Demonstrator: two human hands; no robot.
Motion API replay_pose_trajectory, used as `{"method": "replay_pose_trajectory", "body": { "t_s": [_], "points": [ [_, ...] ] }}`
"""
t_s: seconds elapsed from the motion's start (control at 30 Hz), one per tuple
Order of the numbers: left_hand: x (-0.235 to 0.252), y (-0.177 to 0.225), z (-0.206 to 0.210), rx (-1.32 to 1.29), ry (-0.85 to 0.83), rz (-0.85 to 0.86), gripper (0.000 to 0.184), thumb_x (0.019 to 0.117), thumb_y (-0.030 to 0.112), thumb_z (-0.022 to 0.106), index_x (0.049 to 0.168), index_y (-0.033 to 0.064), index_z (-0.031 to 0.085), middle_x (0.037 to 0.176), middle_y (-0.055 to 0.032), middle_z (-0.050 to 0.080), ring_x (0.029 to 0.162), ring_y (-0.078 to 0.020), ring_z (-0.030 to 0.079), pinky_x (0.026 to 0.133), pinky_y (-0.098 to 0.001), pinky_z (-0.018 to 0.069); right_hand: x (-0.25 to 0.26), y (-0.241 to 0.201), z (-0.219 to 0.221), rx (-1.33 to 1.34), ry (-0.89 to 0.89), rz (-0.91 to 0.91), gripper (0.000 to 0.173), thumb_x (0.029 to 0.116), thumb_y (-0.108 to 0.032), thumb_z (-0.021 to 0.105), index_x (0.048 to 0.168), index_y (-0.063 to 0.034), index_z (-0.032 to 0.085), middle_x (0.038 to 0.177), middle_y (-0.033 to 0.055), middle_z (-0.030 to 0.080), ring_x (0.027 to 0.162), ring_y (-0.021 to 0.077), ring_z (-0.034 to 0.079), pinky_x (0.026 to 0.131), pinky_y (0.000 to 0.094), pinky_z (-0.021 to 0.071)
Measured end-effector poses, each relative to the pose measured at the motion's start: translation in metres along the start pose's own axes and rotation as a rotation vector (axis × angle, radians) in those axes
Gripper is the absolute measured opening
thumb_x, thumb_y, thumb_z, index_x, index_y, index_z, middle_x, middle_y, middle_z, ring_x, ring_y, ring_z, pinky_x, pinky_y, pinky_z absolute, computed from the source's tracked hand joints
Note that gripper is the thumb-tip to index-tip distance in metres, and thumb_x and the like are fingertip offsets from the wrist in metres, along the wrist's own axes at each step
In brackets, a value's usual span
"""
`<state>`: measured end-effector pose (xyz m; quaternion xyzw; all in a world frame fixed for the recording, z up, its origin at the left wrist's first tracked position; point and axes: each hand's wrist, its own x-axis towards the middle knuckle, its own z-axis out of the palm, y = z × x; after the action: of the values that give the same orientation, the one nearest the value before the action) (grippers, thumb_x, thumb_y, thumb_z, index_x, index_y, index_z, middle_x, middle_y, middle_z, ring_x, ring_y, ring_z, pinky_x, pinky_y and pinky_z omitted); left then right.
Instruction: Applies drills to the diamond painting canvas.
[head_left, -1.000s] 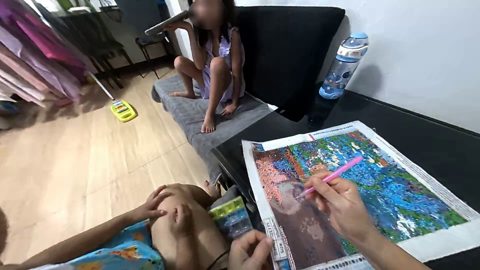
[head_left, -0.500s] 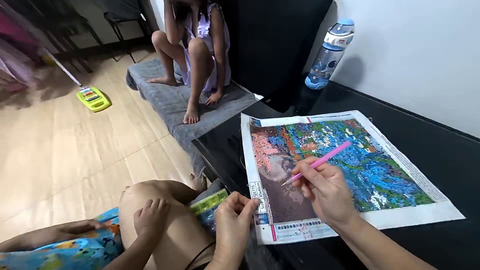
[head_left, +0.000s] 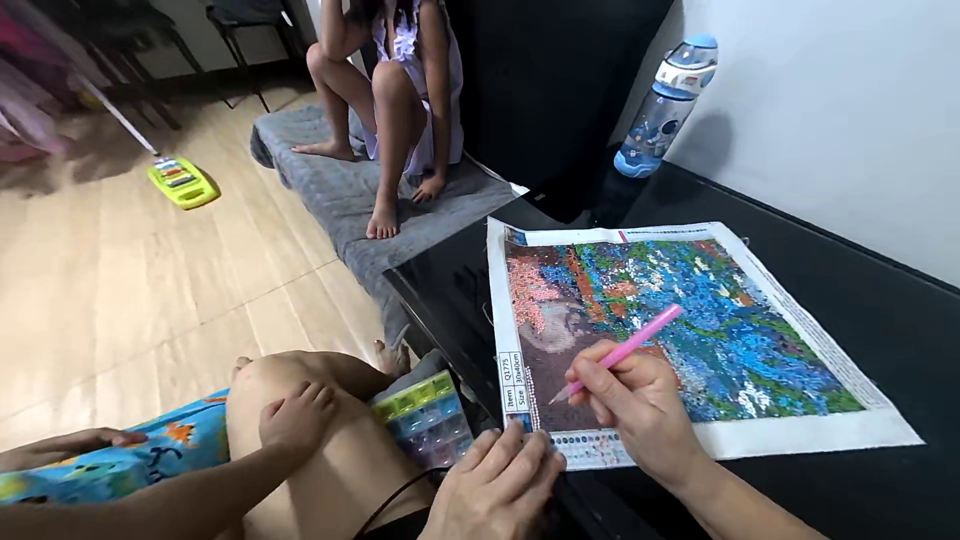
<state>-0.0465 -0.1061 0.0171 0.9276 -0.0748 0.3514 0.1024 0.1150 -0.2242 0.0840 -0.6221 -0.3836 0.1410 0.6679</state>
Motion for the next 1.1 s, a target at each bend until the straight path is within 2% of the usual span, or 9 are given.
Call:
{"method": "replay_pose_trajectory", "body": {
  "t_s": [0.17,0.3,0.4,0.5,0.63,0.7,0.83,0.9,1.1],
  "points": [
    [0.003,-0.004,0.000,0.031,0.000,-0.028,0.025,0.1053,0.028,0.052,0.111,0.0230,0.076,0.121,0.0000,0.074,0.119,-0.0198,0.064,0.103,-0.0323,0.0436,-0.002,-0.004,-0.007,-0.065,0.002,0.047,0.016,0.1003,-0.018,0.060,0.090,-0.0177,0.072,0.077,-0.0110,0.070,0.056,-0.0086,0.054,0.052,0.0074,0.0438],
    [0.001,-0.002,0.001,0.010,0.018,-0.066,0.025,0.1039,0.018,0.052,0.111,0.0217,0.075,0.122,-0.0024,0.073,0.120,-0.0207,0.064,0.102,-0.0319,0.0448,-0.010,-0.005,-0.007,-0.092,0.026,0.048,0.015,0.0988,-0.019,0.062,0.088,-0.0164,0.072,0.077,-0.0136,0.070,0.057,-0.0103,0.055,0.051,0.0065,0.0440],
    [-0.001,-0.004,-0.001,-0.032,0.078,-0.107,0.020,0.1036,0.017,0.054,0.106,0.0201,0.073,0.118,-0.0047,0.071,0.114,-0.0185,0.063,0.101,-0.0287,0.0441,-0.011,0.003,-0.007,-0.207,0.063,-0.089,0.019,0.1006,-0.024,0.059,0.087,-0.0156,0.069,0.076,-0.0136,0.068,0.062,-0.0112,0.058,0.056,0.0057,0.0476],
    [-0.004,-0.004,-0.003,-0.072,0.093,-0.084,0.017,0.1039,0.017,0.054,0.104,0.0176,0.072,0.108,-0.0042,0.069,0.105,-0.0182,0.061,0.097,-0.0276,0.0434,-0.011,0.012,-0.020,-0.395,0.003,-0.292,0.030,0.1044,-0.026,0.054,0.083,-0.0072,0.065,0.071,-0.0053,0.064,0.065,-0.0094,0.057,0.060,0.0063,0.0476],
    [0.000,-0.003,-0.003,-0.007,0.031,-0.033,0.024,0.1025,0.012,0.052,0.107,0.0162,0.075,0.110,-0.0024,0.074,0.104,-0.0183,0.064,0.095,-0.0298,0.0442,-0.006,0.016,-0.027,-0.396,-0.058,-0.335,0.035,0.1055,-0.026,0.052,0.080,-0.0039,0.062,0.067,-0.0018,0.059,0.063,-0.0087,0.054,0.060,0.0060,0.0446],
    [0.002,-0.005,-0.006,0.048,-0.004,-0.045,0.024,0.1034,0.017,0.053,0.108,0.0183,0.076,0.113,-0.0020,0.074,0.106,-0.0194,0.064,0.095,-0.0315,0.0436,-0.006,0.019,-0.027,-0.396,-0.076,-0.329,0.037,0.1050,-0.026,0.052,0.079,-0.0020,0.062,0.066,0.0002,0.059,0.062,-0.0076,0.054,0.060,0.0066,0.0439],
    [0.003,-0.012,-0.010,0.136,-0.057,-0.101,0.032,0.1050,0.040,0.049,0.114,0.0252,0.076,0.119,-0.0039,0.072,0.112,-0.0216,0.063,0.097,-0.0340,0.0424,-0.007,0.022,-0.027,-0.422,-0.103,-0.313,0.038,0.1049,-0.026,0.050,0.078,-0.0019,0.062,0.063,0.0006,0.056,0.060,-0.0064,0.052,0.058,0.0072,0.0423],
    [0.003,-0.013,-0.010,0.177,-0.065,-0.110,0.034,0.1048,0.043,0.047,0.117,0.0274,0.075,0.119,-0.0049,0.071,0.112,-0.0219,0.062,0.096,-0.0339,0.0418,-0.008,0.025,-0.026,-0.422,-0.121,-0.310,0.038,0.1052,-0.025,0.050,0.078,-0.0013,0.062,0.063,0.0014,0.056,0.059,-0.0050,0.052,0.058,0.0081,0.0419],
    [0.007,0.003,-0.012,0.129,-0.072,-0.068,0.029,0.1035,0.028,0.050,0.119,0.0192,0.073,0.113,-0.0038,0.071,0.105,-0.0201,0.062,0.094,-0.0316,0.0416,-0.010,0.029,-0.025,-0.441,-0.100,-0.304,0.039,0.1049,-0.025,0.051,0.078,-0.0010,0.063,0.066,0.0018,0.059,0.061,-0.0056,0.054,0.060,0.0077,0.0443]
  ]
}}
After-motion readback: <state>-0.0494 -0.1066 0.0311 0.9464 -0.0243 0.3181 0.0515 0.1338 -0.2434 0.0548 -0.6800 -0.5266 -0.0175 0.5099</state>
